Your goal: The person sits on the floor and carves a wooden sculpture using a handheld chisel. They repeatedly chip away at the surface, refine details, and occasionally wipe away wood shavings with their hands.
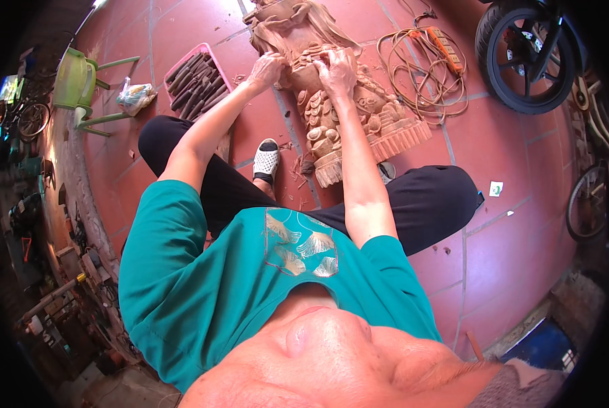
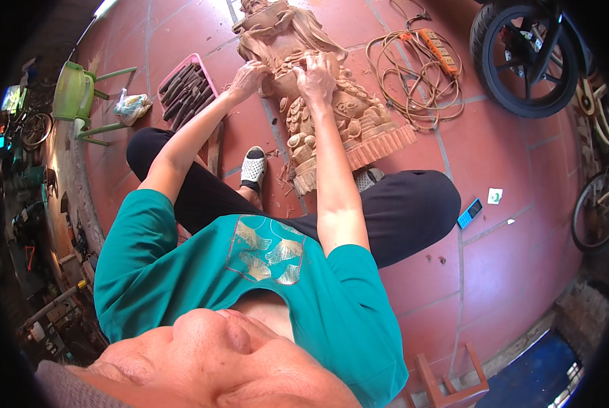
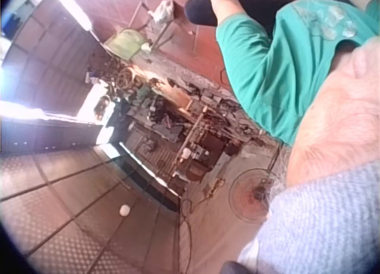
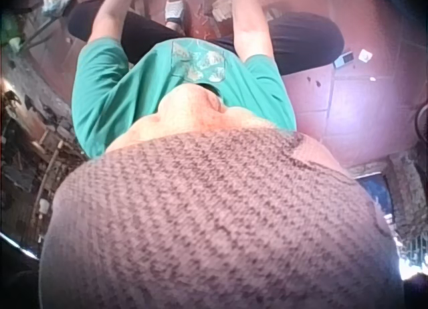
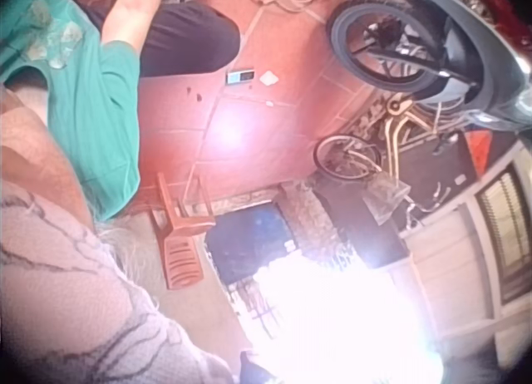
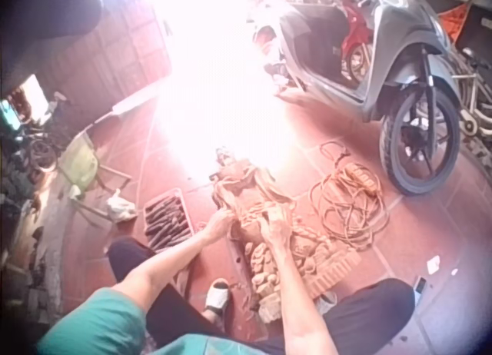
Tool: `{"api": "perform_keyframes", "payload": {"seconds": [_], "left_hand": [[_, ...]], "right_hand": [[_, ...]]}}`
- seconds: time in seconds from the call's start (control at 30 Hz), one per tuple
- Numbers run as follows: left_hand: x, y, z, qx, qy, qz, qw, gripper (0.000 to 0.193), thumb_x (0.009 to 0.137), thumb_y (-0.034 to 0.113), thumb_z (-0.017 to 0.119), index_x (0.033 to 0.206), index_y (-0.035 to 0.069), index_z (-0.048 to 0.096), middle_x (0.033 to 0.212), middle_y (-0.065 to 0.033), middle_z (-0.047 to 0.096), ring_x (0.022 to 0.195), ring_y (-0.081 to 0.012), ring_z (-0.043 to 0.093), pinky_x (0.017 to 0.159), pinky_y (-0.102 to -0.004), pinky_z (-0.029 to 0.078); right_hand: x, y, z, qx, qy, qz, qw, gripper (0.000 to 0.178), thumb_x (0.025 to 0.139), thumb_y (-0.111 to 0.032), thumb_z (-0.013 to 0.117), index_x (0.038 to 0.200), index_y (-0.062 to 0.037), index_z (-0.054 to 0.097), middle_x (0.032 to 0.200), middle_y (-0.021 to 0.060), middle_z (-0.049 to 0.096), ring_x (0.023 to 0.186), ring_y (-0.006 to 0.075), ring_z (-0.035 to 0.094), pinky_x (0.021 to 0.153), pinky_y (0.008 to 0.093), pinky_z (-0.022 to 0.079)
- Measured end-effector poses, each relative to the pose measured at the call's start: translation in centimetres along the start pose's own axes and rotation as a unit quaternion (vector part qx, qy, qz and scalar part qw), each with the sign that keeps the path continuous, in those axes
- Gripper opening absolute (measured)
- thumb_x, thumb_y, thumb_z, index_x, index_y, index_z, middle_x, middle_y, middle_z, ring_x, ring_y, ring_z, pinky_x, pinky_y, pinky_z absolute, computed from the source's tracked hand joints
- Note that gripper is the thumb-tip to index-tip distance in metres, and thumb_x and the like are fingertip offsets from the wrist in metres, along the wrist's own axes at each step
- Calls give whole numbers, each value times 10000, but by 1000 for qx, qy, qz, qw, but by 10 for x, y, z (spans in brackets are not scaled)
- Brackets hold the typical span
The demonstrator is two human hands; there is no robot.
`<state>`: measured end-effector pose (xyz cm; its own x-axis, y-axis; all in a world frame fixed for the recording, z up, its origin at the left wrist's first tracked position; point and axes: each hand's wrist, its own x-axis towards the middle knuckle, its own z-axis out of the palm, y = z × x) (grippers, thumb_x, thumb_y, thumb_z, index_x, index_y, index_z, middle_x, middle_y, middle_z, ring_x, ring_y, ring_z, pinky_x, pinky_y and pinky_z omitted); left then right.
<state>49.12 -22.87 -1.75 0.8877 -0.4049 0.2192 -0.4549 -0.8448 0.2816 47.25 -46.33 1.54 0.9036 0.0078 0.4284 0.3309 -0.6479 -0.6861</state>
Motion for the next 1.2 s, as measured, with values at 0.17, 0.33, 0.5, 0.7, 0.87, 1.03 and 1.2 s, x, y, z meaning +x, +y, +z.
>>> {"api": "perform_keyframes", "payload": {"seconds": [0.17,0.33,0.5,0.7,0.87,1.03,1.2], "left_hand": [[0,1,-8,-28,-126,-78,988,144,797,124,672,915,81,742,924,-130,718,909,-323,674,836,-407,526],[10,-6,-16,-35,-33,-103,994,153,818,151,660,921,80,746,935,-137,722,908,-327,682,834,-414,529],[16,-14,-10,4,44,-79,996,182,848,142,629,987,69,721,955,-141,709,957,-331,660,867,-419,513],[21,1,-4,139,-89,21,986,111,770,118,637,835,36,674,849,-145,676,939,-328,635,830,-436,491],[13,-2,-8,96,-149,12,984,112,750,122,633,757,23,685,788,-170,684,815,-340,670,740,-450,510],[13,9,-34,-40,-223,-72,971,159,792,145,630,835,35,737,838,-205,701,820,-363,689,756,-450,537],[24,2,-20,19,-37,-55,998,188,829,130,587,927,47,724,794,-186,693,793,-359,682,746,-447,534]], "right_hand": [[5,1,4,4,9,-5,1000,245,761,-257,784,950,-119,711,958,96,641,982,293,588,877,421,470],[5,1,6,1,17,-2,1000,248,764,-241,781,962,-111,707,953,94,650,975,287,598,859,411,483],[6,2,4,3,-8,4,1000,260,767,-238,784,978,-111,702,999,100,652,988,297,612,840,414,502],[6,2,0,-5,-12,-9,1000,285,771,-255,794,996,-113,690,1052,118,637,1018,318,614,837,436,517],[7,-2,3,3,-21,-9,1000,311,759,-246,804,1013,-103,696,1060,132,635,1017,327,612,837,439,517],[6,8,6,-23,1,-26,999,319,759,-252,805,1016,-97,697,1064,138,634,1014,326,616,834,435,520],[6,3,1,-15,-8,-19,1000,301,768,-251,797,1003,-93,695,1059,129,637,1007,319,616,845,427,515]]}}
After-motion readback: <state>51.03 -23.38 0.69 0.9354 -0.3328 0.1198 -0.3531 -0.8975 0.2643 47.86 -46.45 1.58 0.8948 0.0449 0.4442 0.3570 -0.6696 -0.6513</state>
